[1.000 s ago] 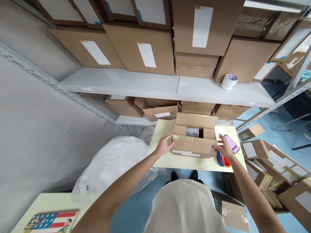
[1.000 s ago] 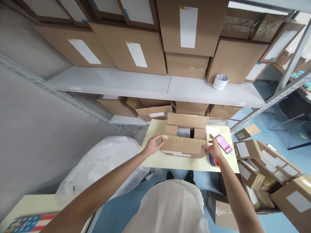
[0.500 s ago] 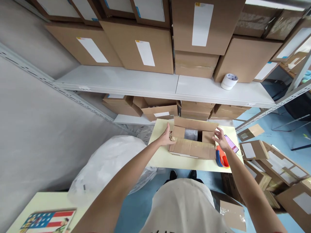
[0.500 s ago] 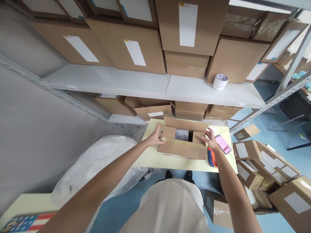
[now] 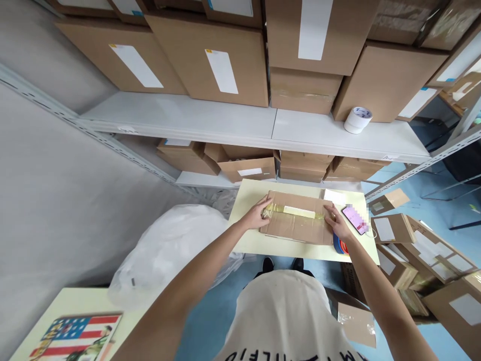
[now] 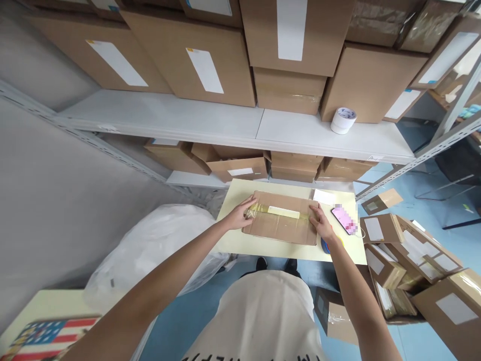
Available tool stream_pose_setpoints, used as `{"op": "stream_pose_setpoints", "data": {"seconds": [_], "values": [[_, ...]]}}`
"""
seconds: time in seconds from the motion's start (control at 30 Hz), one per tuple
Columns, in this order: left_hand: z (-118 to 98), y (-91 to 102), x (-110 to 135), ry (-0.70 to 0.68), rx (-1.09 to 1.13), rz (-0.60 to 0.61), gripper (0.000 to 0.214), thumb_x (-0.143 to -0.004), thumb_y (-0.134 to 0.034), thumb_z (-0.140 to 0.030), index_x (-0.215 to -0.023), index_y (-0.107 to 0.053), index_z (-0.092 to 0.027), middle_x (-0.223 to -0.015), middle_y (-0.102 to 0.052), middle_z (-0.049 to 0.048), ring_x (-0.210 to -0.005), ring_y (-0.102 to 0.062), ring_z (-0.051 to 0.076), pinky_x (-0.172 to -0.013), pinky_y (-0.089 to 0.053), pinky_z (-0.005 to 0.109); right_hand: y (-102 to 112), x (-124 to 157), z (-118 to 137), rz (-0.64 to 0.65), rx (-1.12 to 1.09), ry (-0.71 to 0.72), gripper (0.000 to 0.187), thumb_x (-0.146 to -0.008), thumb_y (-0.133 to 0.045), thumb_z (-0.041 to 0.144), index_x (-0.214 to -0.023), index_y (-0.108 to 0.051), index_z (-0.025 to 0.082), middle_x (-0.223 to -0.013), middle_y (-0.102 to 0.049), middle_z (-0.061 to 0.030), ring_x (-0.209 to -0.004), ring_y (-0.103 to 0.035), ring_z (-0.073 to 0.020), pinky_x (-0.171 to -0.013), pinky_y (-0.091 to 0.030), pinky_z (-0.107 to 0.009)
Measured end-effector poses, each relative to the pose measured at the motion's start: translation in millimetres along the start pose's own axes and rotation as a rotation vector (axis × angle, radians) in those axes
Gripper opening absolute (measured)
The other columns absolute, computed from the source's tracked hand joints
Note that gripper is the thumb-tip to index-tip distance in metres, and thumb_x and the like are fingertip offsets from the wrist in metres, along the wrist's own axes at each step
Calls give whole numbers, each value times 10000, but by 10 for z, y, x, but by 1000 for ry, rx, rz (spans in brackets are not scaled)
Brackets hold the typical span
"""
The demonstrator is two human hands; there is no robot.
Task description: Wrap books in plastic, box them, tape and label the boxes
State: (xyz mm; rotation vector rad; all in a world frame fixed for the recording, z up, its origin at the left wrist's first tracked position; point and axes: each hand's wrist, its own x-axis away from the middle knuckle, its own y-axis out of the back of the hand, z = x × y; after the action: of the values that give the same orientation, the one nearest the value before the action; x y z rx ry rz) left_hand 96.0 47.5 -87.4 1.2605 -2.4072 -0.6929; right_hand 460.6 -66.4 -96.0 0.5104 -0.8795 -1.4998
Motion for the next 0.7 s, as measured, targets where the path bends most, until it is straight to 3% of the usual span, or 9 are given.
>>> {"op": "stream_pose_setpoints", "data": {"seconds": [0.13, 0.27, 0.33, 0.5, 0.6, 0.7], "values": [[-24, -5, 127, 59, -159, 10, 828, -763, -640, -280, -1528, -374, -110, -1633, -237, 189, -1516, -231, 314, -1222, -247, 437, -114, -155, 38, 8, -251, 10, 567, -918, -447, 440, -1452, -456, 246, -1660, -227, -88, -1511, -270, -225, -1178, -311, -456], [-243, -37, 234, 141, -509, -21, 843, -815, -650, -497, -1520, -389, -114, -1653, -100, 215, -1516, -141, 429, -1165, -227, 629, -236, -326, 41, -32, -421, 22, 567, -881, -519, 483, -1401, -515, 256, -1624, -319, -88, -1506, -276, -230, -1210, -250, -463], [-389, -89, 256, 96, -651, 21, 831, -821, -642, -547, -1516, -405, -158, -1657, -110, 186, -1521, -103, 434, -1151, -189, 672, -283, -382, 37, -56, -463, 34, 560, -865, -542, 517, -1361, -548, 258, -1580, -398, -89, -1500, -286, -237, -1217, -234, -472], [-578, -284, 260, -63, -748, 171, 921, -817, -594, -663, -1560, -313, -196, -1637, -245, 140, -1523, -174, 367, -1199, -79, 625, -194, -333, -58, -64, -458, 84, 604, -844, -538, 610, -1318, -569, 237, -1531, -463, -120, -1468, -350, -252, -1189, -302, -451], [-538, -397, 268, -61, -761, 173, 1081, -750, -632, -712, -1582, -239, -143, -1637, -220, 175, -1515, -197, 376, -1211, -67, 602, 22, -102, -285, -126, -384, -22, 570, -879, -494, 575, -1316, -556, 214, -1463, -534, -156, -1332, -529, -272, -1073, -443, -436], [-466, -492, 269, -62, -772, 135, 1107, -741, -649, -693, -1586, -217, -123, -1638, -214, 184, -1515, -192, 387, -1217, -73, 585, 159, 234, -549, -105, -97, -280, 405, -909, -492, 460, -1166, -618, 174, -1212, -690, -180, -1064, -682, -291, -923, -514, -432]]}}
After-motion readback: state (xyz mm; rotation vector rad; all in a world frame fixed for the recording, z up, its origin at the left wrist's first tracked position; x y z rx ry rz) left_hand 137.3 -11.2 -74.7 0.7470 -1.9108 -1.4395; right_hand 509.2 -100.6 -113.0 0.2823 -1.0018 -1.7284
